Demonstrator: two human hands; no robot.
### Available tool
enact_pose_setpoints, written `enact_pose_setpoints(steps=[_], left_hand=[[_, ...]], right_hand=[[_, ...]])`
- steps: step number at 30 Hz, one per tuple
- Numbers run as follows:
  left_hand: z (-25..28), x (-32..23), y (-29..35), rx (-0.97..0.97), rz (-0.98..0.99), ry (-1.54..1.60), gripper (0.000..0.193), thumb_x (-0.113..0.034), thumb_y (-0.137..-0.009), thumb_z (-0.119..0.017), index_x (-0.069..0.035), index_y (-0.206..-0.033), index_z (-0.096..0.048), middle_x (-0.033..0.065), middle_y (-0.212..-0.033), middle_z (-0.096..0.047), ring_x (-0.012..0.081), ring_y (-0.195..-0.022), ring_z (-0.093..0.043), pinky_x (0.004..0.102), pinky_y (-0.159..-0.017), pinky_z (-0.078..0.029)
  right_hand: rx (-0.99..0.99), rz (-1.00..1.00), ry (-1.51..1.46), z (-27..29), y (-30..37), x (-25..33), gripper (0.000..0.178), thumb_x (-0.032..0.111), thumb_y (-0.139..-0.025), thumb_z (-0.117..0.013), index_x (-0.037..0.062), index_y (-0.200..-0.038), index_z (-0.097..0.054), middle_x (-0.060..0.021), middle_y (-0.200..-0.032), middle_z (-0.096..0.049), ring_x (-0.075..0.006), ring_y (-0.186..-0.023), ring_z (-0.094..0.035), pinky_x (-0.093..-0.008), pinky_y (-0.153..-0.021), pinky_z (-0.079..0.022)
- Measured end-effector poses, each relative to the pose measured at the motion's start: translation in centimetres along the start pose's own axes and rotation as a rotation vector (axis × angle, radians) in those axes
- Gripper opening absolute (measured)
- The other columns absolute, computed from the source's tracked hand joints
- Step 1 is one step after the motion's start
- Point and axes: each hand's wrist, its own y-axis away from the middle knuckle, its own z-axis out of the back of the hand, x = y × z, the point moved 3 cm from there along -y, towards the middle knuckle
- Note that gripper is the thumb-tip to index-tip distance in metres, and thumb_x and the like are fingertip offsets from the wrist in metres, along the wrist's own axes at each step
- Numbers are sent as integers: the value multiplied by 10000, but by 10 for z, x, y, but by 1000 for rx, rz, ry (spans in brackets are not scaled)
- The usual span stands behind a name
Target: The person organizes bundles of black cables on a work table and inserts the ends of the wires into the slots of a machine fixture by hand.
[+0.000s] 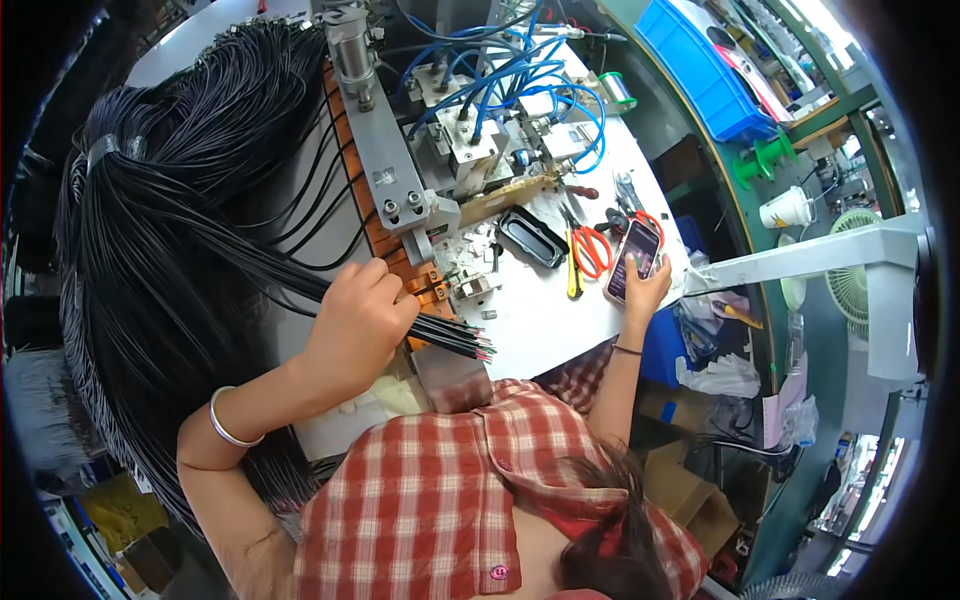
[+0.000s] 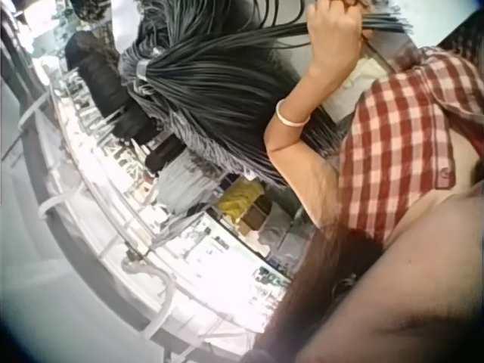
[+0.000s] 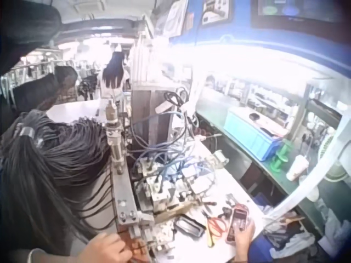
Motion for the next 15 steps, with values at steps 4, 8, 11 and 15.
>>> enact_pose_setpoints(steps=[4, 8, 11, 15], left_hand=[[5, -2, 3, -3, -17, -16, 94, 9, -595, -564, -45, -667, -536, 66, -683, -477, 237, -730, -461, 348, -658, -375], [4, -3, 4, -19, -38, -26, 97, 13, -587, -563, -46, -656, -528, 66, -671, -474, 238, -724, -458, 344, -641, -366], [4, -4, 6, -8, -65, -70, 88, -4, -570, -579, -58, -601, -517, 65, -640, -487, 221, -726, -473, 318, -638, -365], [4, -3, 6, 2, -89, -64, 82, -12, -557, -585, -60, -599, -533, 67, -638, -507, 219, -730, -480, 313, -637, -361]], right_hand=[[-60, -12, 75, 3, 1, -6, 583, 260, -725, -711, -4, -1185, -469, -214, -1091, -533, -359, -1068, -466, -418, -919, -365], [155, 91, -136, 2, 4, 21, 544, 259, -736, -708, 15, -1175, -499, -175, -1050, -573, -313, -1003, -526, -389, -866, -411], [367, 377, -315, -12, 30, 66, 443, 213, -748, -674, 52, -1138, -539, -134, -945, -622, -300, -888, -583, -393, -783, -456], [119, 631, 90, -29, 44, 85, 420, 150, -723, -646, 55, -1119, -543, -156, -921, -629, -330, -840, -595, -400, -736, -474]])
